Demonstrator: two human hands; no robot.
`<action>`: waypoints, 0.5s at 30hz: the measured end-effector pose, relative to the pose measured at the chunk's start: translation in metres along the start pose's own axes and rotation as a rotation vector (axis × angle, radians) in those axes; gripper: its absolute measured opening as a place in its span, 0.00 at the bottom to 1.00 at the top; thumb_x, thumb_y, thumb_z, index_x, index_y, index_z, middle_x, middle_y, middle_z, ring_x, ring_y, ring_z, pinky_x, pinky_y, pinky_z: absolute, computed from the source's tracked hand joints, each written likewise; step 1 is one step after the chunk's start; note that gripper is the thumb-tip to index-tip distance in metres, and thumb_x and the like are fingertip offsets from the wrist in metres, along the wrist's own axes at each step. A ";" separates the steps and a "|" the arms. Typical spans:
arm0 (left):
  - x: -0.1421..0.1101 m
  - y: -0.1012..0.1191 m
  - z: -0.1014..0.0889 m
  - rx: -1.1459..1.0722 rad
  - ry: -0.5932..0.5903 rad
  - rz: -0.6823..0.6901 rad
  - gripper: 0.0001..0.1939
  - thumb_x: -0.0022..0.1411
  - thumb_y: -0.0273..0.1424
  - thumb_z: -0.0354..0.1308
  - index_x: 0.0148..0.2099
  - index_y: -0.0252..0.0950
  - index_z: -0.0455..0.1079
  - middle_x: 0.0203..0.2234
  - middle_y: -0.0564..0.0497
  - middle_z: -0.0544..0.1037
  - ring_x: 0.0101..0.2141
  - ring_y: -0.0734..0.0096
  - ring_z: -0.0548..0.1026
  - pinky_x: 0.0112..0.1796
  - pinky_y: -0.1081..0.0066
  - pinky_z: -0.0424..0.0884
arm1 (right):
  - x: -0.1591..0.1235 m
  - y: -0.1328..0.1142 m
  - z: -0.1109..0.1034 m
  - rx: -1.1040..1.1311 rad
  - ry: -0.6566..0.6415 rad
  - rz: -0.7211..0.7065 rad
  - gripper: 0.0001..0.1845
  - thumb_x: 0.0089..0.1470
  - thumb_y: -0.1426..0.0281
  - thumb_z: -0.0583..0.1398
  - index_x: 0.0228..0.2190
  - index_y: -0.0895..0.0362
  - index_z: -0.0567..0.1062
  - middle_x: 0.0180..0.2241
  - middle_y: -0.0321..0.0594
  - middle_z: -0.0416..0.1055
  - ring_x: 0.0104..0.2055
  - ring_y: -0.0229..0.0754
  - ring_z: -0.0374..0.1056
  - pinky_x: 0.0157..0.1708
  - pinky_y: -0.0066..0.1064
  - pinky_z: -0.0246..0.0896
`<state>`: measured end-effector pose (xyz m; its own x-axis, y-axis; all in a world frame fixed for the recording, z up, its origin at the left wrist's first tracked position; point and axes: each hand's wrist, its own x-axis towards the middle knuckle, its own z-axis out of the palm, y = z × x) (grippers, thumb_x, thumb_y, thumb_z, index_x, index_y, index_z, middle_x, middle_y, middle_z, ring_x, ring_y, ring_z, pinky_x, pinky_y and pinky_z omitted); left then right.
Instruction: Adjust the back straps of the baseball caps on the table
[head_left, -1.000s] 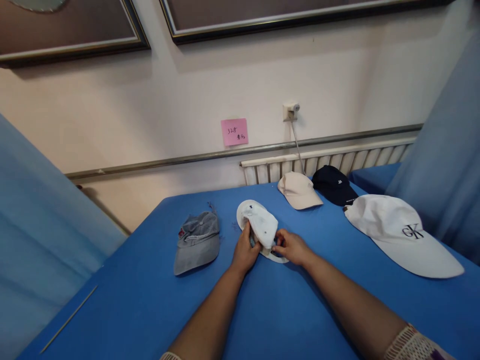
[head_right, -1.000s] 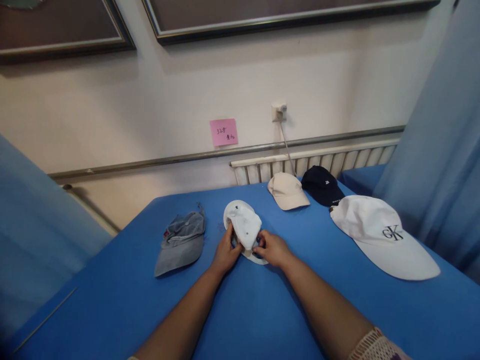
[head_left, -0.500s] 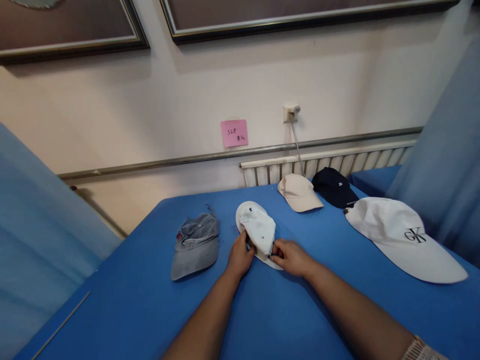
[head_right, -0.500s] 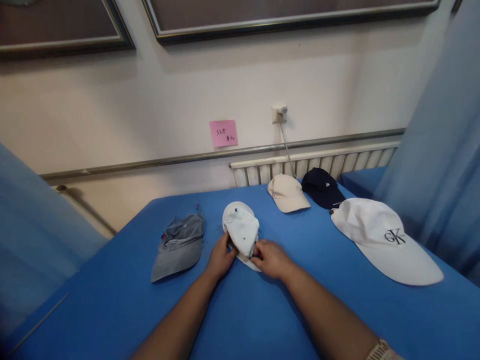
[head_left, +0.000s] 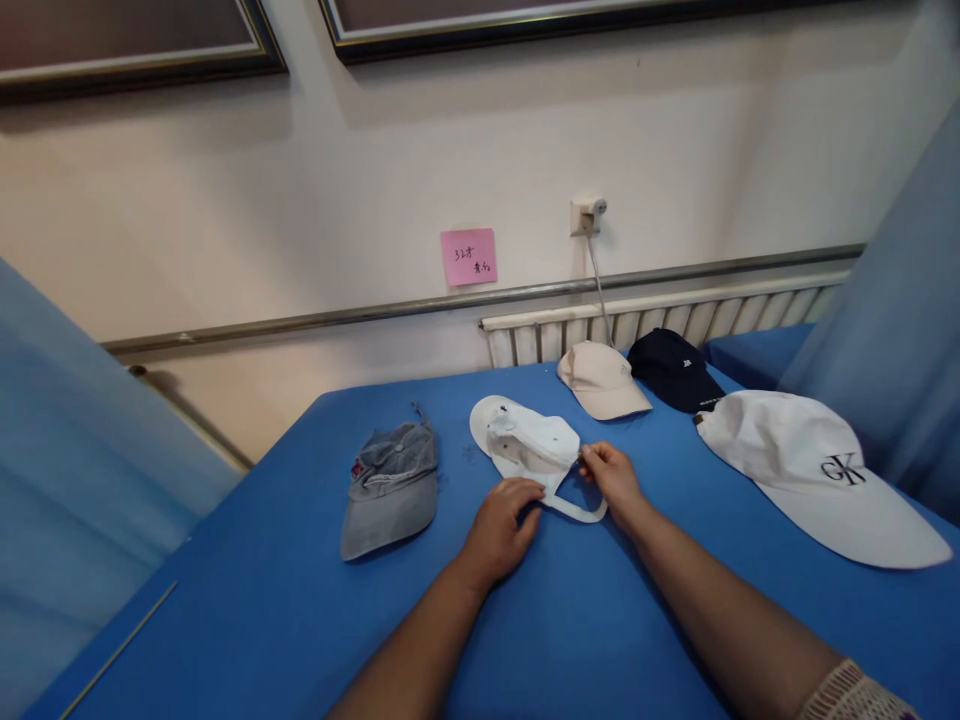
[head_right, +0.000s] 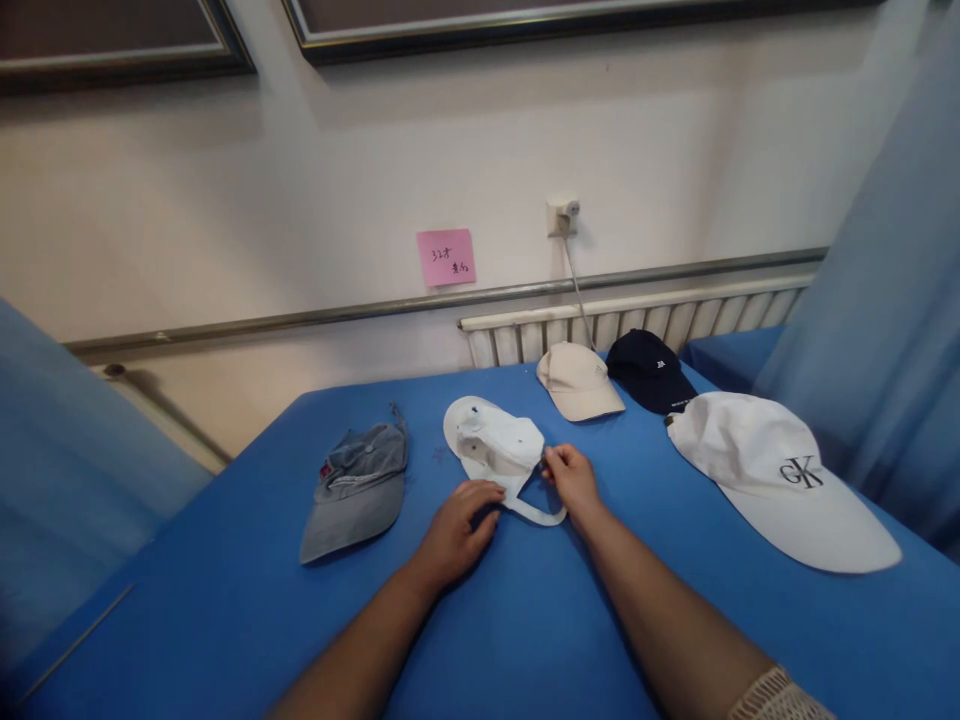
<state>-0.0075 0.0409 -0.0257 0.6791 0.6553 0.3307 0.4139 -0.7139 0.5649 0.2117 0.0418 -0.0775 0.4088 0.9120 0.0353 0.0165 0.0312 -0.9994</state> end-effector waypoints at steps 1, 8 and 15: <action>-0.001 0.007 0.001 -0.001 -0.051 0.041 0.16 0.63 0.28 0.51 0.52 0.40 0.70 0.50 0.46 0.76 0.53 0.61 0.69 0.56 0.57 0.62 | 0.001 0.000 -0.001 -0.001 0.013 0.007 0.26 0.46 0.43 0.56 0.23 0.54 0.67 0.19 0.36 0.68 0.21 0.39 0.62 0.24 0.29 0.57; 0.003 0.028 0.017 0.115 -0.283 0.131 0.22 0.62 0.27 0.54 0.58 0.42 0.65 0.54 0.48 0.72 0.58 0.57 0.62 0.57 0.54 0.59 | -0.013 -0.002 0.012 0.006 -0.139 -0.034 0.25 0.44 0.44 0.59 0.22 0.55 0.68 0.17 0.33 0.67 0.21 0.37 0.62 0.25 0.29 0.57; 0.004 0.012 0.006 0.307 -0.199 0.023 0.08 0.62 0.31 0.55 0.43 0.38 0.73 0.35 0.46 0.75 0.42 0.59 0.69 0.48 0.58 0.62 | -0.014 -0.007 0.011 0.017 -0.125 -0.042 0.23 0.46 0.47 0.61 0.22 0.55 0.68 0.16 0.33 0.67 0.20 0.37 0.61 0.24 0.28 0.57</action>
<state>0.0045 0.0332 -0.0221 0.7826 0.5987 0.1704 0.5391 -0.7887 0.2955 0.1963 0.0333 -0.0714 0.2911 0.9535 0.0780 0.0154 0.0768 -0.9969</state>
